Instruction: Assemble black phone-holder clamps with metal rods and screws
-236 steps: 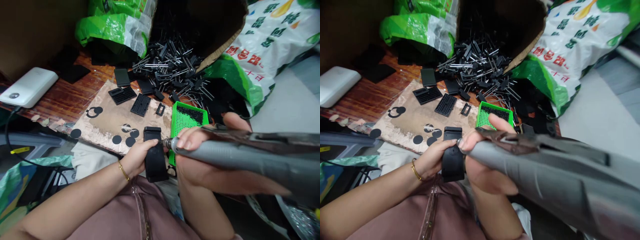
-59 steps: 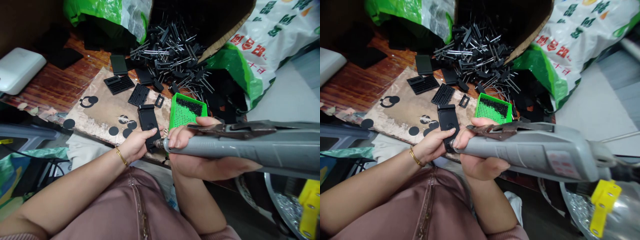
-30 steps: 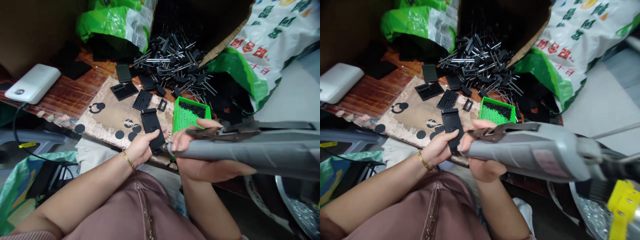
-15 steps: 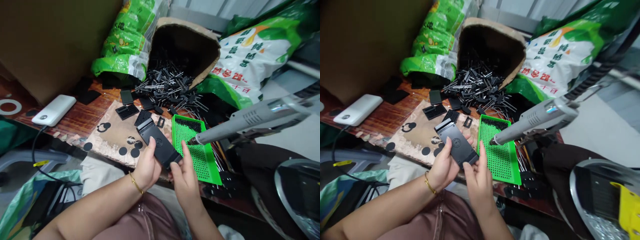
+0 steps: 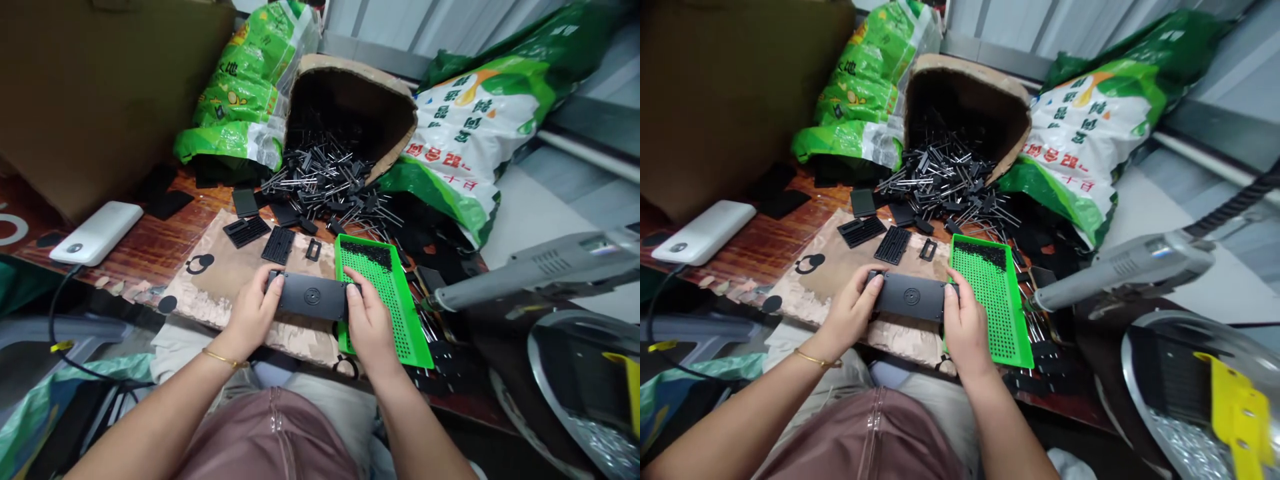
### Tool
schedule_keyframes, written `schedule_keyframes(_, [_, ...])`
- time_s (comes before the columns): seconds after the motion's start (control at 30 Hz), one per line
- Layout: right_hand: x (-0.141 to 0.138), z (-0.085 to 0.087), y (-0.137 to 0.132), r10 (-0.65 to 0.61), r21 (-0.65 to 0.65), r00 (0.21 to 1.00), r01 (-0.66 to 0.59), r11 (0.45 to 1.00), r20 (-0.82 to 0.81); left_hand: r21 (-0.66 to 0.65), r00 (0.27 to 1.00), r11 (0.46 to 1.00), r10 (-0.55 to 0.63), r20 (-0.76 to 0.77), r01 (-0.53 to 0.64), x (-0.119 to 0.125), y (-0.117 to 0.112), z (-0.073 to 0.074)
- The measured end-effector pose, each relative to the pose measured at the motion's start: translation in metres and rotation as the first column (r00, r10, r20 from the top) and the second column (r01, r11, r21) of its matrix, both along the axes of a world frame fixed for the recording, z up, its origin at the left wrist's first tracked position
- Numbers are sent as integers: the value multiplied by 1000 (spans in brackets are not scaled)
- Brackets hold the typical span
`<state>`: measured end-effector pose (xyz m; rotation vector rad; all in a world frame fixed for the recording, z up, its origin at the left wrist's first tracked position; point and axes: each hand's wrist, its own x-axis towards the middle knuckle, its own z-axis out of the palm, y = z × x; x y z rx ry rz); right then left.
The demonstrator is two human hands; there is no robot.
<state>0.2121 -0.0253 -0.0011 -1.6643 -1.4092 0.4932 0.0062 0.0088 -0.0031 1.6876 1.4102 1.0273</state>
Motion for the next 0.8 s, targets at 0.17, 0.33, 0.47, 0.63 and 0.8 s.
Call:
schedule_keyframes(0.17, [18,11,-5,-31,73,993,22,997,114,42,998,999,34,-47,-32,-23,-1,6])
schedule_keyframes(0.33, [5,3,-2,13,1,998,-13,1000,68,-37,992,995,-97,-76,94,-20,-8,8])
schedule_keyframes(0.47, [-5,-2,2,11,7,997,-12,1000,75,-90,997,993,-73,-23,70,-11,-7,4])
schedule_keyframes(0.63, [-10,-6,5,20,27,998,-22,999,67,-92,999,995,-24,26,27,3,-8,-7])
schedule_keyframes(0.8, [4,1,-5,9,36,994,-13,999,113,23,989,999,-36,-146,40,-17,-8,2])
